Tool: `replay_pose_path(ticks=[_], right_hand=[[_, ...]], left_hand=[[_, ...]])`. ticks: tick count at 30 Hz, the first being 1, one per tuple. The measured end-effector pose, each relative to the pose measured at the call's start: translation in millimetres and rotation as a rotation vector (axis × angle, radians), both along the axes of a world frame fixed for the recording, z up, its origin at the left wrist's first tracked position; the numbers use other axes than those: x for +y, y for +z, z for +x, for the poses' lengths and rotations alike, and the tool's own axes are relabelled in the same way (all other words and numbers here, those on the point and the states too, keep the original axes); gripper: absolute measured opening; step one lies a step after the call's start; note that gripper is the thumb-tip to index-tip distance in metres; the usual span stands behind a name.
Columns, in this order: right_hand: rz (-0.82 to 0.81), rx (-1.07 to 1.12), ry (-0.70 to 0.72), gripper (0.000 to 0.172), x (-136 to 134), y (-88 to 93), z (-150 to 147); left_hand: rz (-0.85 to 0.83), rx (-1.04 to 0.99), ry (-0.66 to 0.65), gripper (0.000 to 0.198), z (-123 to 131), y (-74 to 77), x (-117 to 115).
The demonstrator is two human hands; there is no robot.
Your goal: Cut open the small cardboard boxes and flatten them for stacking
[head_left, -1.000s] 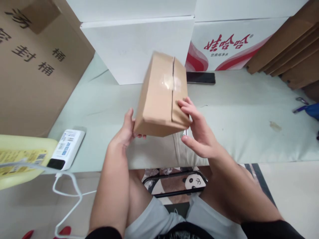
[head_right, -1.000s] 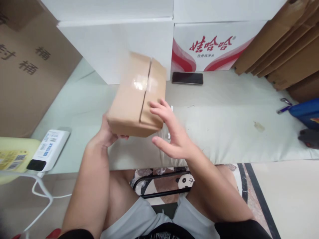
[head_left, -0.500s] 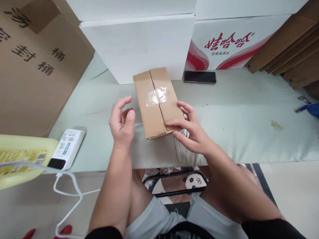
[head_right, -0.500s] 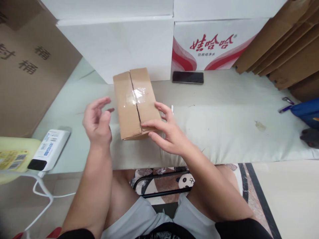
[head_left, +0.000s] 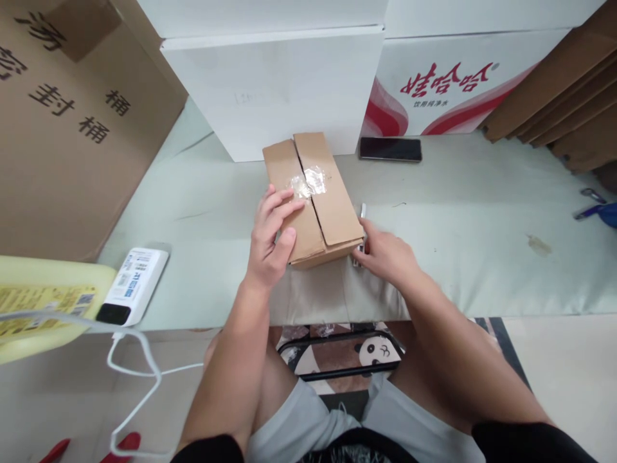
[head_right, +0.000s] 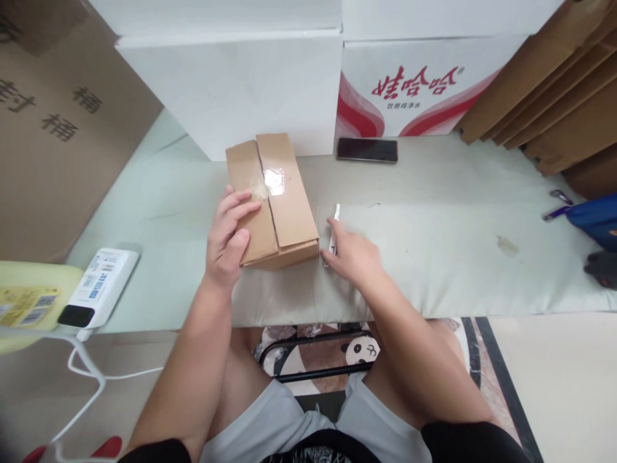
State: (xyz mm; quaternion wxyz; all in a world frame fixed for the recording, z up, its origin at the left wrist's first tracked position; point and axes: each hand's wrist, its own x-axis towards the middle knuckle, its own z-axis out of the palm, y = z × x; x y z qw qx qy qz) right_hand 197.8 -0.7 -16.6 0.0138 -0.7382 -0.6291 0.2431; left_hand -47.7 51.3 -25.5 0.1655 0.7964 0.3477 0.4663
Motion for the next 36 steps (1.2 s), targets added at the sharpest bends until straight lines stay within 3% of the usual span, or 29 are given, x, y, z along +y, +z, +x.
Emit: replay_pose_path(ticks=[3, 8, 13, 17, 22, 26, 29, 31, 36], right_hand=[[0.007, -0.003, 0.016, 0.065, 2, -0.5, 0], [0.199, 0.158, -0.137, 0.048, 10, -0.6, 11], [0.334, 0.331, -0.284, 0.064, 15, -9.8, 22], [0.289, 0.408, -0.313, 0.072, 15, -11.7, 28], [0.274, 0.35, -0.266, 0.057, 13, -9.6, 31], [0.331, 0.762, -0.376, 0.045, 15, -7.1, 28], [0.468, 1.109, -0.361, 0.036, 16, 2.2, 29], [0.596, 1.201, -0.31, 0.04, 15, 10.8, 32], [0.933, 0.971, -0.229, 0.031, 2, 31.4, 33]], left_hand=[[-0.002, 0.011, -0.001, 0.042, 2, 0.8, -2], [0.004, -0.025, -0.014, 0.039, 4, -0.9, -5], [-0.01, -0.008, 0.0, 0.041, 5, -1.8, -6], [0.001, -0.007, -0.006, 0.041, 5, -1.4, -5], [-0.001, -0.003, 0.005, 0.041, 6, -2.2, -6], [0.012, -0.029, -0.006, 0.039, 10, -3.2, -8], [0.02, -0.005, -0.001, 0.039, 19, -2.0, -14], [0.02, 0.041, -0.004, 0.041, 27, 0.4, -22], [0.037, 0.121, -0.081, 0.045, 47, 7.3, -43]])
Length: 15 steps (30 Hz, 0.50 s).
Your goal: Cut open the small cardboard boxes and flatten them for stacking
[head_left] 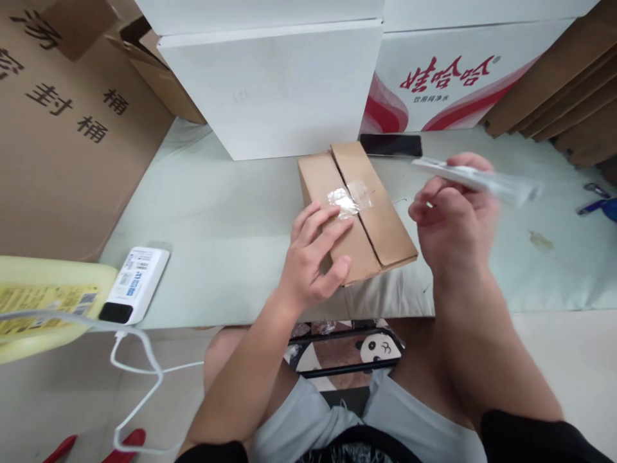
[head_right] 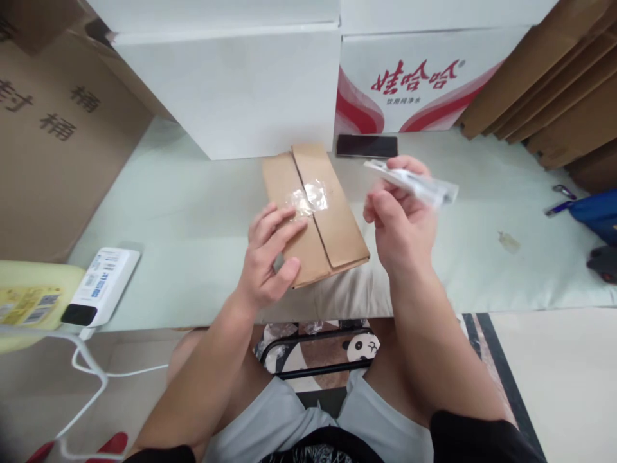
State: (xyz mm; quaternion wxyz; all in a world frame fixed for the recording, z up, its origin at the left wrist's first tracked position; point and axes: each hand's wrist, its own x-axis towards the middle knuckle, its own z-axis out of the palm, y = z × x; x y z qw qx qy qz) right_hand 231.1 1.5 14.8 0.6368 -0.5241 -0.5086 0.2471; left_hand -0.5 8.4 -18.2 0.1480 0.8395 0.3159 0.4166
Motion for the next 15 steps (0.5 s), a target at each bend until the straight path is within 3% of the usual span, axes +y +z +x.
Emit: replay_pose_path(ticks=[4, 8, 15], right_hand=[[0.072, -0.094, -0.078, 0.021, -21, 15.1, -17], [-0.065, -0.254, 0.036, 0.027, -35, 21.9, -32], [-0.14, -0.468, 0.017, 0.022, -34, 22.8, -33]], left_hand=[[-0.033, 0.029, 0.005, 0.047, 5, 0.3, -7], [-0.021, 0.006, -0.01, 0.047, 6, -2.3, -5], [-0.016, -0.014, -0.003, 0.047, 7, -5.5, -4]])
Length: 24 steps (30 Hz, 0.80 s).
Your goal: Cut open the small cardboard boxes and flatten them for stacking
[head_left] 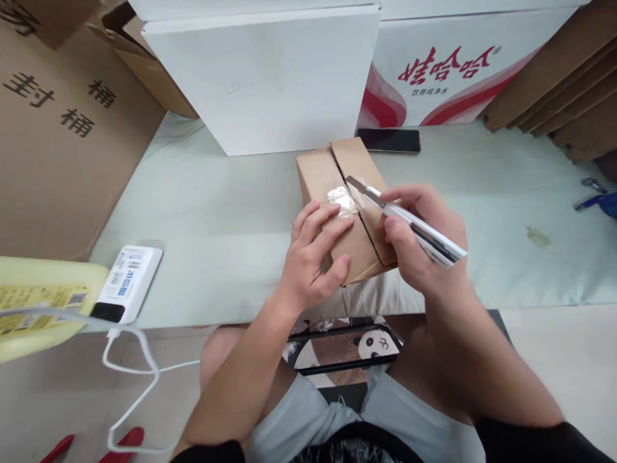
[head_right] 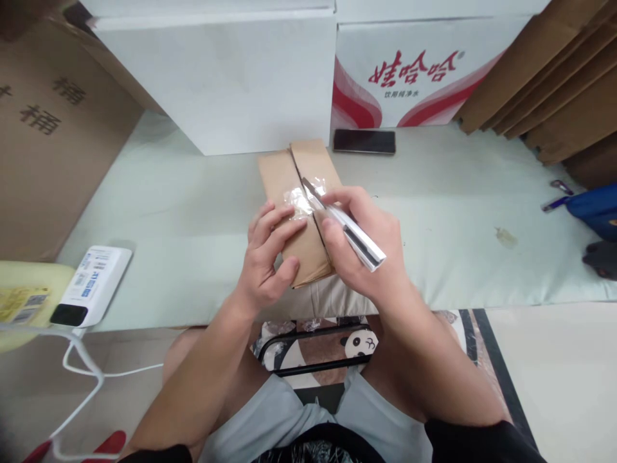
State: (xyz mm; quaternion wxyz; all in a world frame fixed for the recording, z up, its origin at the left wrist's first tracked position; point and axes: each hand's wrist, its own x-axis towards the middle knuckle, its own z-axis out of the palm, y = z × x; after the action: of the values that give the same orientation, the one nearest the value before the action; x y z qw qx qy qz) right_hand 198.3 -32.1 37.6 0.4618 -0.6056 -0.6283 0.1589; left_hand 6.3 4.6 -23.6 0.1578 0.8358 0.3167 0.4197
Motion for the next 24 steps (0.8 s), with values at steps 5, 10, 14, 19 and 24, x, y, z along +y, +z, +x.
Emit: replay_pose_path(ticks=[5, 10, 14, 19, 24], right_hand=[[0.013, -0.091, -0.009, 0.019, 2, 3.7, -3], [-0.009, -0.103, -0.01, 0.019, 4, 5.3, -4], [-0.023, -0.08, 0.004, 0.017, 5, 5.8, -4], [0.008, -0.006, -0.005, 0.013, 3, 4.7, -4], [0.13, -0.017, 0.011, 0.011, -9, 4.8, 0]], left_hand=[[0.002, 0.0, 0.002, 0.047, 0, -1.6, 0], [0.0, -0.001, 0.012, 0.048, 1, -3.7, 1], [-0.002, -0.021, 0.016, 0.047, 2, -4.4, 0], [-0.004, -0.011, 0.011, 0.047, 1, -3.6, 1], [0.008, 0.022, 0.024, 0.047, -3, -1.4, 3]])
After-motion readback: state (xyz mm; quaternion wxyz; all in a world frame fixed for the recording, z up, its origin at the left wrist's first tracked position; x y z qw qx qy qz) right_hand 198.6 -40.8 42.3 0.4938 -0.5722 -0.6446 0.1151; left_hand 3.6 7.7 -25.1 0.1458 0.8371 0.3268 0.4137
